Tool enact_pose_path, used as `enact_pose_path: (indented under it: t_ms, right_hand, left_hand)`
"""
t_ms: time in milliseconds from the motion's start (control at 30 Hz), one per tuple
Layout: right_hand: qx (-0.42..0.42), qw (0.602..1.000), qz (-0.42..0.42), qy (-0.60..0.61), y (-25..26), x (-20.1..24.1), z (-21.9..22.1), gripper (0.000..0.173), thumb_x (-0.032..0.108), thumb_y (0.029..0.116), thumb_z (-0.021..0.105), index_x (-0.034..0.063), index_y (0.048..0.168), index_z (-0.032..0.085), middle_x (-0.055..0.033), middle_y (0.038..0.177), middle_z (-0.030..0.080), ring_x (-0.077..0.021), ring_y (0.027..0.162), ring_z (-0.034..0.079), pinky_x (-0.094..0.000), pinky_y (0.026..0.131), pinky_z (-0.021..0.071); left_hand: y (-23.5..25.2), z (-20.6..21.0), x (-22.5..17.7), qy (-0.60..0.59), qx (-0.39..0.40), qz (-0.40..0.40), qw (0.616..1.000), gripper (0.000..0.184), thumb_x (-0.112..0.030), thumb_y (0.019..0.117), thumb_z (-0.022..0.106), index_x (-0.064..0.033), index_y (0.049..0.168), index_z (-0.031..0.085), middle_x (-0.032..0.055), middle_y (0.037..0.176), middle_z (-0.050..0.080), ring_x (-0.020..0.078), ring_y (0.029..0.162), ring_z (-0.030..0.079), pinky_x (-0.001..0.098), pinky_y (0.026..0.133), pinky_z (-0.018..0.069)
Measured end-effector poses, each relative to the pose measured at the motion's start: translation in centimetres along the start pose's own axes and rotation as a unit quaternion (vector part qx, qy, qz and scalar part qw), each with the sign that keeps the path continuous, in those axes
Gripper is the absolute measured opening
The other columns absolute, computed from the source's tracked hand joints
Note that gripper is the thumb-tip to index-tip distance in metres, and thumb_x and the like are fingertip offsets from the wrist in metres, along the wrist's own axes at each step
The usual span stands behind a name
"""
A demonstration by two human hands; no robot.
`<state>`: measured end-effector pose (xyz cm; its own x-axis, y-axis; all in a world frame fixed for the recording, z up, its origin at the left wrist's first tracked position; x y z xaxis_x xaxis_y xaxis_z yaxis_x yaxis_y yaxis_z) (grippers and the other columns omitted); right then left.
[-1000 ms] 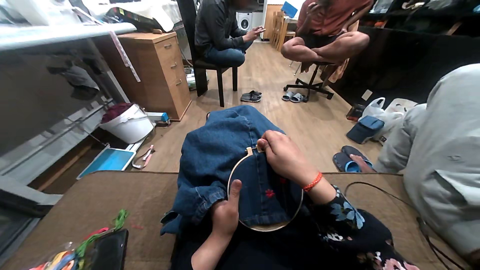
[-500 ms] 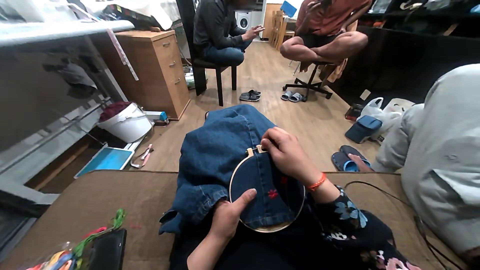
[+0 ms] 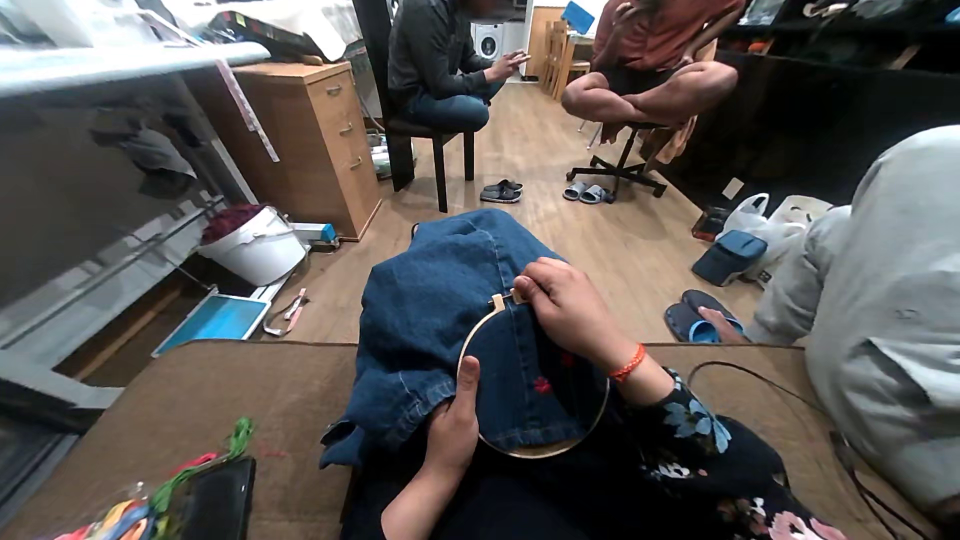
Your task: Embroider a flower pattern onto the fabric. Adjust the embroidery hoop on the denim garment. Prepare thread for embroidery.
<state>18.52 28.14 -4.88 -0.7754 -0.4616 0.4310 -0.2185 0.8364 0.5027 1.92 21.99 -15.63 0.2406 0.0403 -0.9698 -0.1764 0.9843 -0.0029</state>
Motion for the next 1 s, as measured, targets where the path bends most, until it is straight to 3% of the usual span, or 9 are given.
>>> enact_pose_path:
  t_ms: [133, 233, 267, 367, 500, 600, 733, 833, 1000]
  right_hand:
    - [0.015, 1.0, -0.009, -0.008, 0.3, 0.1, -0.3, 0.035, 0.023, 0.1066, 0.052, 0.0066, 0.078, 0.064, -0.0046, 0.073, 0.055, -0.0194, 0.075, 0.059, -0.0379, 0.069, 0.0478]
    - [0.049, 0.997, -0.002, 0.065, 0.0, -0.5, -1.0, 0.018, 0.021, 0.1041, 0.058, 0.007, 0.099, 0.067, -0.0036, 0.087, 0.063, -0.0125, 0.078, 0.062, -0.0321, 0.071, 0.0529]
    - [0.047, 0.996, 0.001, 0.08, -0.1, -0.8, -1.0, 0.013, 0.019, 0.1018, 0.062, 0.0079, 0.1, 0.066, -0.003, 0.088, 0.063, -0.0115, 0.078, 0.062, -0.031, 0.071, 0.0534]
    - [0.025, 0.998, 0.021, 0.051, 0.0, -0.5, -0.7, 0.01, 0.015, 0.0996, 0.065, 0.0072, 0.093, 0.068, -0.0038, 0.085, 0.063, -0.0142, 0.078, 0.063, -0.0343, 0.07, 0.0527]
    - [0.014, 0.999, 0.026, -0.026, 0.1, 0.4, 0.0, 0.031, 0.02, 0.1061, 0.053, 0.0037, 0.083, 0.067, -0.0095, 0.079, 0.061, -0.0261, 0.082, 0.064, -0.0454, 0.074, 0.0514]
    - [0.025, 1.0, -0.003, -0.005, 0.3, 0.1, -0.5, 0.034, 0.021, 0.1075, 0.051, 0.0055, 0.081, 0.064, -0.0055, 0.074, 0.057, -0.0191, 0.074, 0.06, -0.0376, 0.067, 0.0488]
    - [0.055, 0.996, -0.013, 0.073, -0.1, -0.8, -1.1, 0.017, 0.019, 0.1049, 0.055, 0.0067, 0.103, 0.066, -0.005, 0.092, 0.063, -0.0135, 0.083, 0.063, -0.0335, 0.075, 0.0539]
    - [0.04, 0.998, 0.003, 0.038, -0.1, -0.4, -0.7, 0.01, 0.013, 0.1006, 0.062, 0.0061, 0.095, 0.067, -0.0059, 0.088, 0.061, -0.0166, 0.08, 0.062, -0.036, 0.071, 0.0531]
    - [0.037, 0.999, 0.006, -0.035, 0.1, 0.5, 0.0, 0.031, 0.018, 0.1064, 0.051, 0.0042, 0.083, 0.066, -0.0091, 0.079, 0.059, -0.0258, 0.082, 0.063, -0.0445, 0.074, 0.051]
  left_hand:
    - [-0.1, -0.1, -0.2, 0.017, -0.004, -0.004, 1.0, 0.03, -0.019, 0.1073, 0.051, 0.0048, 0.113, 0.067, 0.0008, 0.101, 0.075, -0.0028, 0.098, 0.069, 0.0173, 0.093, 0.055]
    - [-0.1, 0.0, -0.3, 0.005, -0.005, 0.006, 1.0, 0.029, -0.018, 0.1073, 0.05, 0.0053, 0.113, 0.067, 0.0, 0.1, 0.075, -0.0033, 0.097, 0.069, 0.0174, 0.093, 0.0556]
    - [-0.1, 0.0, -0.3, 0.006, -0.003, 0.008, 1.0, 0.029, -0.018, 0.1073, 0.05, 0.0058, 0.114, 0.066, 0.0, 0.101, 0.075, -0.0038, 0.099, 0.069, 0.0173, 0.093, 0.0552]
    - [-0.2, 0.0, -0.2, 0.003, -0.004, 0.016, 1.0, 0.028, -0.017, 0.1065, 0.052, 0.0066, 0.114, 0.066, 0.0002, 0.102, 0.075, -0.0037, 0.1, 0.068, 0.0171, 0.095, 0.0544]
    - [-0.1, 0.0, 0.0, 0.007, -0.008, 0.013, 1.0, 0.027, -0.016, 0.1062, 0.053, 0.0067, 0.113, 0.066, 0.0005, 0.101, 0.075, -0.0032, 0.099, 0.069, 0.0173, 0.094, 0.0547]
    - [0.0, 0.0, 0.0, 0.008, -0.008, 0.021, 1.0, 0.027, -0.016, 0.106, 0.053, 0.0065, 0.112, 0.066, 0.0004, 0.1, 0.075, -0.0031, 0.098, 0.069, 0.0172, 0.094, 0.0547]
    - [0.1, -0.1, -0.1, -0.003, -0.004, 0.029, 1.0, 0.028, -0.016, 0.1062, 0.052, 0.0064, 0.114, 0.066, 0.0002, 0.101, 0.075, -0.0031, 0.099, 0.069, 0.0172, 0.094, 0.0549]
    - [0.0, 0.0, 0.1, 0.004, -0.003, 0.024, 1.0, 0.027, -0.016, 0.1064, 0.052, 0.0058, 0.113, 0.067, 0.0004, 0.1, 0.075, -0.0028, 0.098, 0.069, 0.0173, 0.093, 0.0554]
    - [0.0, 0.0, 0.1, 0.018, -0.006, 0.013, 1.0, 0.028, -0.018, 0.107, 0.051, 0.0051, 0.112, 0.067, 0.0, 0.098, 0.075, -0.0027, 0.096, 0.07, 0.0176, 0.091, 0.0559]
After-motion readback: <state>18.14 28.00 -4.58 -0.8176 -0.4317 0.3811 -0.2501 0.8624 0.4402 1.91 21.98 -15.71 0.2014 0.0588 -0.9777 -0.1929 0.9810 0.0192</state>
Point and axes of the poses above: each hand's wrist, its own y-axis towards the middle knuckle, its own z-axis out of the palm, x = y × z, the point moved 5 cm from there along y, towards the middle knuckle
